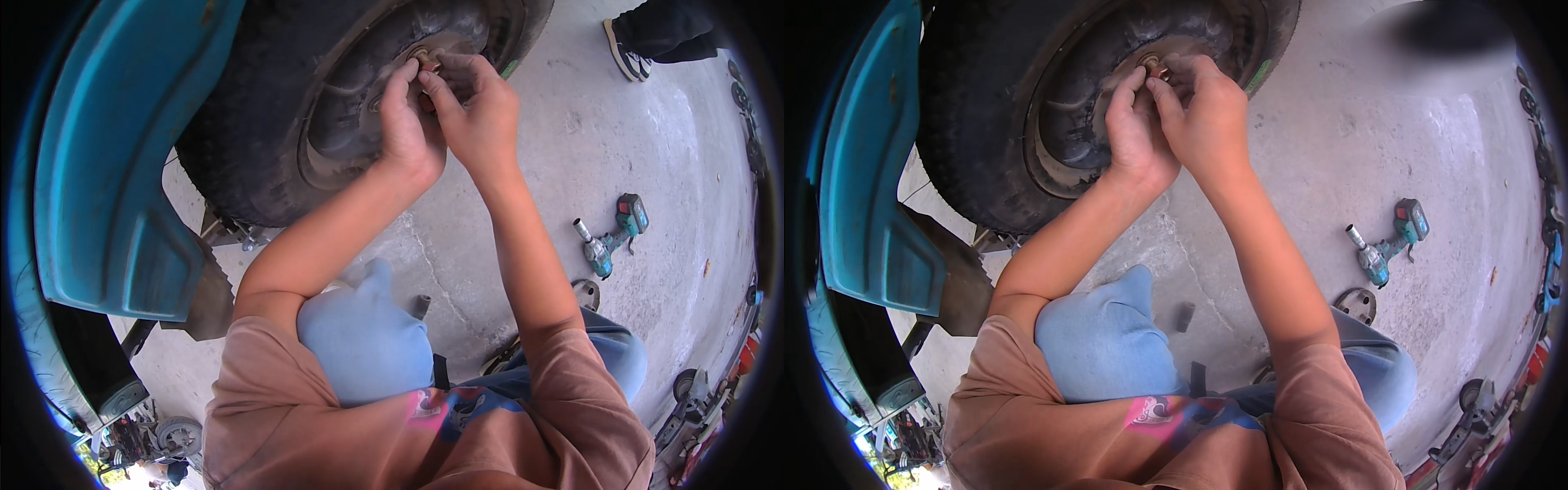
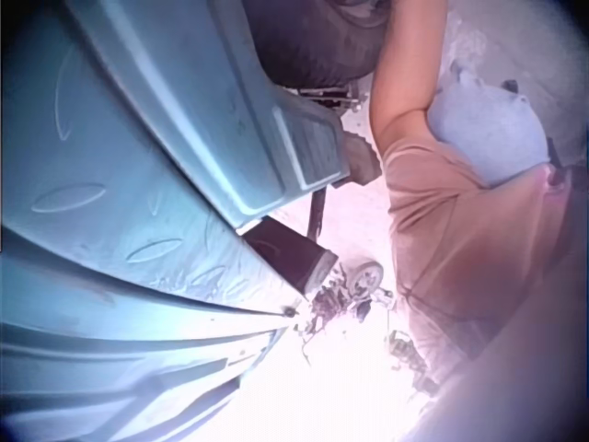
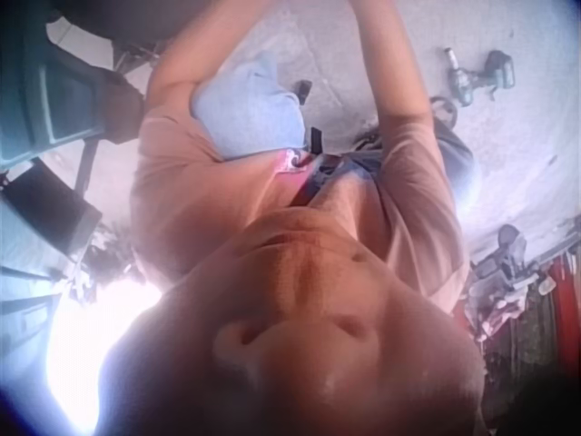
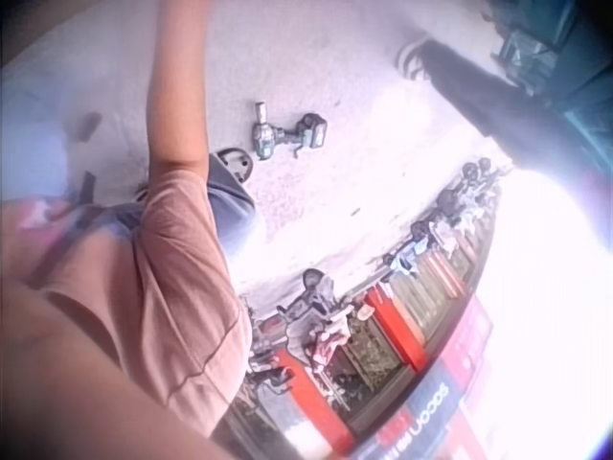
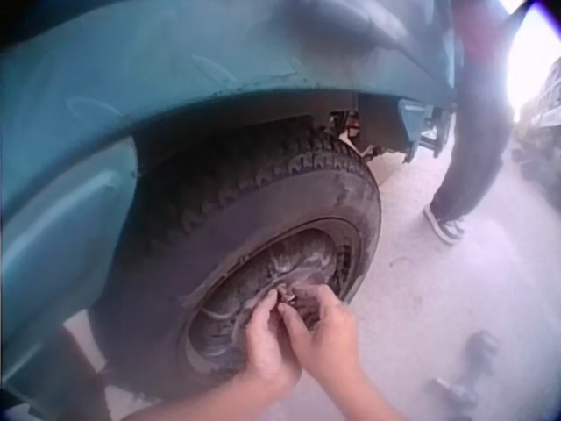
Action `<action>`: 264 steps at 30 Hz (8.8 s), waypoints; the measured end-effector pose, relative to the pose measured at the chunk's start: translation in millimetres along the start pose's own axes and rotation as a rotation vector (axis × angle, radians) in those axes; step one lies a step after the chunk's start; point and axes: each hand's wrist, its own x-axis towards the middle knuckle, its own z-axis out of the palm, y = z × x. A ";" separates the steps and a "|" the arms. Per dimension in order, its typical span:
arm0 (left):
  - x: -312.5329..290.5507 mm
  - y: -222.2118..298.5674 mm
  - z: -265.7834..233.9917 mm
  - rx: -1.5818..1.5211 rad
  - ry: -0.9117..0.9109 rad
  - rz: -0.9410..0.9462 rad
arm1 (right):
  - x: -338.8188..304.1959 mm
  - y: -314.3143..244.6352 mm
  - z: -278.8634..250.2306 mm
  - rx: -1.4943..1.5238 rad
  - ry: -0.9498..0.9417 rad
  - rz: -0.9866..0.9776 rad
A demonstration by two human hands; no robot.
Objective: The person installs a wheel onto a teal three-wheeled vehicle. They first thread several lug nuts onto the wheel studs by hand, then use a cordless impact wrench to tighten the nuts, and finally place a hubcap over the center of the wheel.
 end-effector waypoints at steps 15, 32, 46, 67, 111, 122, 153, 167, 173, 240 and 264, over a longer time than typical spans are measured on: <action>-24.9 12.9 5.6 0.183 0.145 -0.125 | -2.6 -10.7 0.9 -0.066 -0.025 -0.004; -29.0 5.4 -4.8 0.265 0.266 -0.215 | 5.1 1.1 -0.2 -0.175 0.004 -0.015; -24.1 -9.5 -17.2 0.344 0.301 -0.276 | 12.0 7.2 -5.2 -0.127 -0.104 0.261; -18.9 -13.5 -30.3 0.256 0.297 -0.312 | 8.7 12.3 3.2 -0.271 -0.029 -0.155; -23.9 -7.1 -22.5 0.317 0.139 -0.304 | -20.7 53.7 -42.3 0.271 -0.197 0.206; -23.6 -12.5 -40.9 0.236 0.284 -0.294 | 3.7 65.6 -10.8 -0.207 -0.014 -0.063; 20.5 -37.7 -53.7 0.327 0.073 -0.201 | -1.9 47.7 -7.8 -0.234 -0.037 0.130; 20.9 -38.4 -51.7 0.379 0.066 -0.161 | 2.4 50.1 -8.3 -0.098 -0.033 0.340; 20.9 -38.9 -54.7 0.355 0.070 -0.164 | 0.5 59.9 -2.7 -0.083 0.020 0.157; -13.4 -8.3 -74.6 0.263 0.186 -0.300 | -44.1 57.5 25.3 -0.110 -0.075 0.179; -15.0 -6.2 -66.6 0.240 0.193 -0.297 | -49.2 57.6 26.4 0.130 -0.021 0.250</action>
